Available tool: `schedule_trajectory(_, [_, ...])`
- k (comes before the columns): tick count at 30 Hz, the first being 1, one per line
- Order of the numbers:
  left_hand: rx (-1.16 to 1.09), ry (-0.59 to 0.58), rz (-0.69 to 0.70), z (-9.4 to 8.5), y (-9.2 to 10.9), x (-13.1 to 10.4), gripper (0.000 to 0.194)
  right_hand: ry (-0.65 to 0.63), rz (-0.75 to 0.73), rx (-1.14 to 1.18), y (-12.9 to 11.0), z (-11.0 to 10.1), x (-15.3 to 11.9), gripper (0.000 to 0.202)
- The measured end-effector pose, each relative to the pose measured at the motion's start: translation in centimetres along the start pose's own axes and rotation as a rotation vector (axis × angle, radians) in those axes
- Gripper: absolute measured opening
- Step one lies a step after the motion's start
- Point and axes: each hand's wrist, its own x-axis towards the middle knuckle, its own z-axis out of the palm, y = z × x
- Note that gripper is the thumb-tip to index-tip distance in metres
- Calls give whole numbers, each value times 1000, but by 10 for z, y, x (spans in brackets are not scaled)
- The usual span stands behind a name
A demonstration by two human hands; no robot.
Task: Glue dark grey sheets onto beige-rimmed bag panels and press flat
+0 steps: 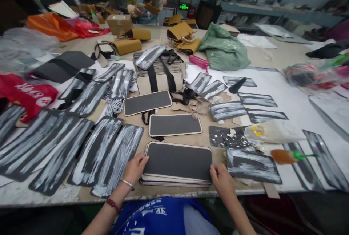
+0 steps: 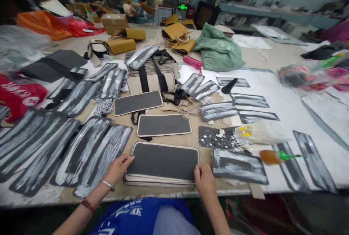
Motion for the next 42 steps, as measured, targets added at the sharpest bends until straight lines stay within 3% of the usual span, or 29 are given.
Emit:
schedule_trajectory(8, [105,14,0,1,7,-2,30,45,5,-66,6,11,-3,32])
schedule_trajectory(19, [79,1,-4,3,6,-3,28,46,-20,-147,13,15,0,30])
schedule_trajectory(28, [81,59,-40,10,3,-2,23,-69,-14,-136,23,14,7,32])
schedule_trajectory(42, [36,69,-85,11,1,-1,22,-162,95,-148,16,7,10,32])
